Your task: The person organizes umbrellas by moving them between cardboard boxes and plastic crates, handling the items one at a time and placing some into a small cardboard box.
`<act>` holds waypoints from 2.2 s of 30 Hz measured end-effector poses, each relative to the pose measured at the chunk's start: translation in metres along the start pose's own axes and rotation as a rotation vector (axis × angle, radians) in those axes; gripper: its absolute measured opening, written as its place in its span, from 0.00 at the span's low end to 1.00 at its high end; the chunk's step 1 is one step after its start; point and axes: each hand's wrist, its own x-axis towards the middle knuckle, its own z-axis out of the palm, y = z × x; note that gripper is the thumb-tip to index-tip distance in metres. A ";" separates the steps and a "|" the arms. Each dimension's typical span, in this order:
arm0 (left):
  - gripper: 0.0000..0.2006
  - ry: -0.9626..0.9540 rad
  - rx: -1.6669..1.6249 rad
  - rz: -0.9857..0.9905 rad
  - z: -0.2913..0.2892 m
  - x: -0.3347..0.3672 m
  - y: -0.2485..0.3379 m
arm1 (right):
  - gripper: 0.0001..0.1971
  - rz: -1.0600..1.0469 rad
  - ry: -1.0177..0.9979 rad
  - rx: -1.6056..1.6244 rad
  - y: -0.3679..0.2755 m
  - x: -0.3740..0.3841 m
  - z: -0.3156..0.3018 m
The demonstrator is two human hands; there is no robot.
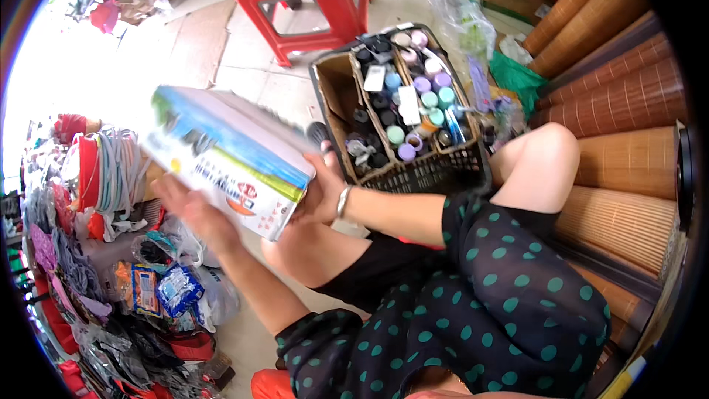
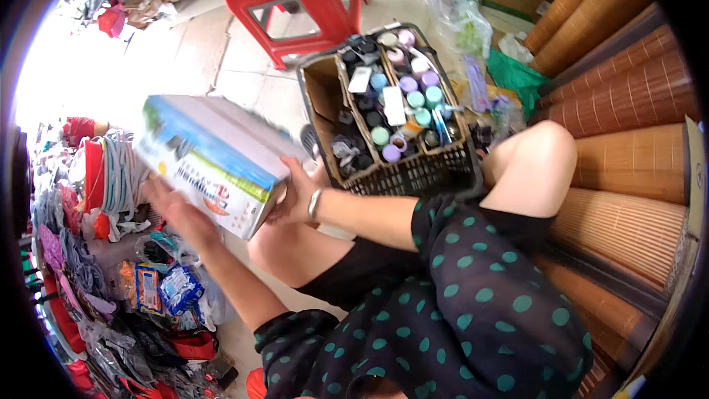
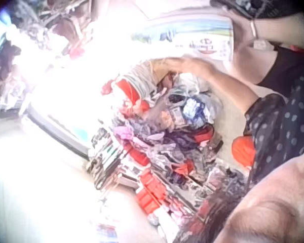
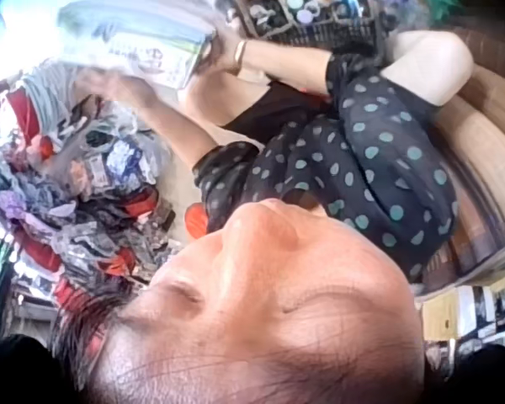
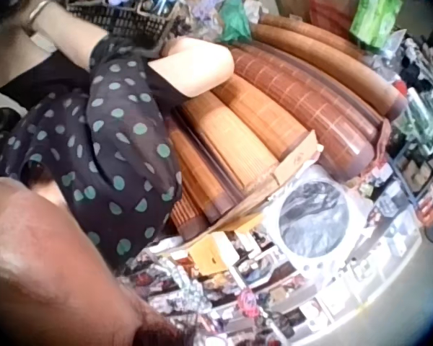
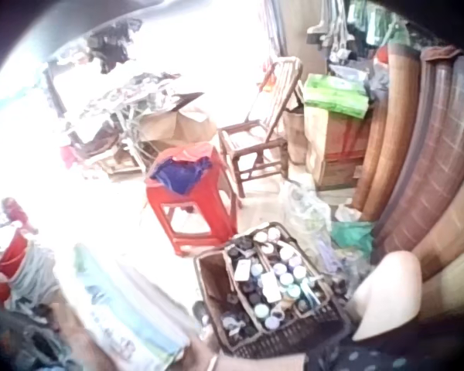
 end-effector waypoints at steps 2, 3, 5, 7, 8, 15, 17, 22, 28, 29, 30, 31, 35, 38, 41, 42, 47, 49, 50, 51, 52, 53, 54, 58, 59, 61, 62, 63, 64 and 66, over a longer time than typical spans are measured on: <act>0.30 0.174 -0.624 -0.403 -0.014 -0.001 0.013 | 0.37 -0.032 0.067 -0.182 -0.028 -0.024 0.003; 0.31 0.240 -0.702 -0.544 -0.013 0.000 0.019 | 0.36 -0.197 0.048 -0.405 -0.047 -0.039 -0.010; 0.35 0.371 -0.795 -0.747 -0.010 0.001 0.031 | 0.36 -0.337 0.066 -0.622 -0.084 -0.094 -0.005; 0.40 0.034 -0.734 -0.630 -0.059 -0.012 -0.015 | 0.39 -0.427 0.122 -0.949 -0.101 -0.145 0.024; 0.41 -0.040 -1.107 -0.711 -0.051 -0.022 -0.027 | 0.40 -0.377 0.153 -1.043 -0.122 -0.177 0.022; 0.42 -0.603 -0.821 -1.050 0.060 -0.101 -0.012 | 0.56 -0.498 0.323 -1.608 -0.148 -0.289 0.003; 0.40 -0.676 -0.798 -1.017 0.083 -0.108 0.008 | 0.57 -0.545 0.326 -1.638 -0.149 -0.302 -0.021; 0.43 -0.890 -0.811 -0.781 0.130 -0.110 0.020 | 0.50 -0.452 0.422 -1.626 -0.159 -0.324 -0.072; 0.33 -0.935 -0.698 -0.744 0.128 -0.109 0.033 | 0.40 -0.510 0.401 -1.714 -0.162 -0.334 -0.084; 0.27 -1.061 -0.564 -0.741 0.122 -0.112 0.030 | 0.40 -0.504 0.405 -1.711 -0.156 -0.336 -0.078; 0.23 -1.126 -0.454 -0.646 0.113 -0.119 0.029 | 0.41 -0.368 0.420 -1.736 -0.147 -0.337 -0.068; 0.18 -1.187 -0.342 -0.550 0.101 -0.129 0.028 | 0.43 -0.410 0.369 -1.848 -0.143 -0.337 -0.070; 0.34 -1.453 0.197 -0.101 0.043 -0.213 -0.039 | 0.50 -0.753 0.210 -2.219 -0.130 -0.337 -0.099; 0.52 -1.232 -0.565 -0.658 0.048 -0.186 0.028 | 0.47 -0.840 0.264 -2.172 -0.123 -0.331 -0.134; 0.53 -0.911 -1.074 -0.728 0.062 -0.168 0.076 | 0.43 -0.426 0.563 -1.457 -0.132 -0.340 -0.159; 0.50 -0.818 -1.231 -0.787 0.068 -0.164 0.087 | 0.42 -0.303 0.654 -1.211 -0.132 -0.338 -0.148; 0.40 -0.755 -0.702 -0.678 0.097 -0.154 0.096 | 0.25 -0.717 0.569 -1.693 -0.134 -0.357 -0.094; 0.34 -0.643 -0.638 -0.624 0.102 -0.153 0.102 | 0.23 -0.877 0.494 -1.581 -0.132 -0.352 -0.062; 0.34 -0.640 -0.634 -0.626 0.105 -0.152 0.106 | 0.22 -1.004 0.499 -1.744 -0.122 -0.341 -0.042; 0.32 -0.616 -0.560 -0.622 0.107 -0.150 0.110 | 0.22 -1.136 0.506 -1.907 -0.112 -0.331 -0.029; 0.30 -0.594 -0.490 -0.612 0.112 -0.149 0.114 | 0.24 -1.026 0.577 -2.245 -0.106 -0.323 -0.027; 0.27 -0.644 -0.329 -0.414 0.123 -0.151 0.115 | 0.26 -0.907 0.621 -2.466 -0.102 -0.314 -0.037; 0.28 -0.724 -0.174 -0.371 0.130 -0.155 0.116 | 0.29 -0.679 0.763 -2.662 -0.094 -0.303 -0.049; 0.40 -0.838 0.438 -0.146 0.161 -0.211 0.063 | 0.33 -0.581 0.841 -2.796 -0.098 -0.271 -0.127; 0.41 -0.878 0.532 -0.127 0.170 -0.222 0.049 | 0.34 -0.590 0.835 -2.779 -0.101 -0.265 -0.153; 0.43 -0.903 0.621 -0.130 0.179 -0.239 0.027 | 0.37 -0.558 0.774 -2.812 -0.103 -0.250 -0.182; 0.43 -0.880 0.632 -0.053 0.186 -0.235 0.033 | 0.37 -0.554 0.792 -2.829 -0.105 -0.250 -0.183; 0.42 -0.902 0.604 -0.043 0.189 -0.231 0.032 | 0.37 -0.568 0.780 -2.817 -0.106 -0.251 -0.186; 0.42 -0.925 0.576 -0.032 0.190 -0.227 0.030 | 0.37 -0.576 0.756 -2.817 -0.107 -0.251 -0.188; 0.40 -0.926 0.557 -0.043 0.192 -0.226 0.026 | 0.38 -0.600 0.770 -2.798 -0.107 -0.249 -0.187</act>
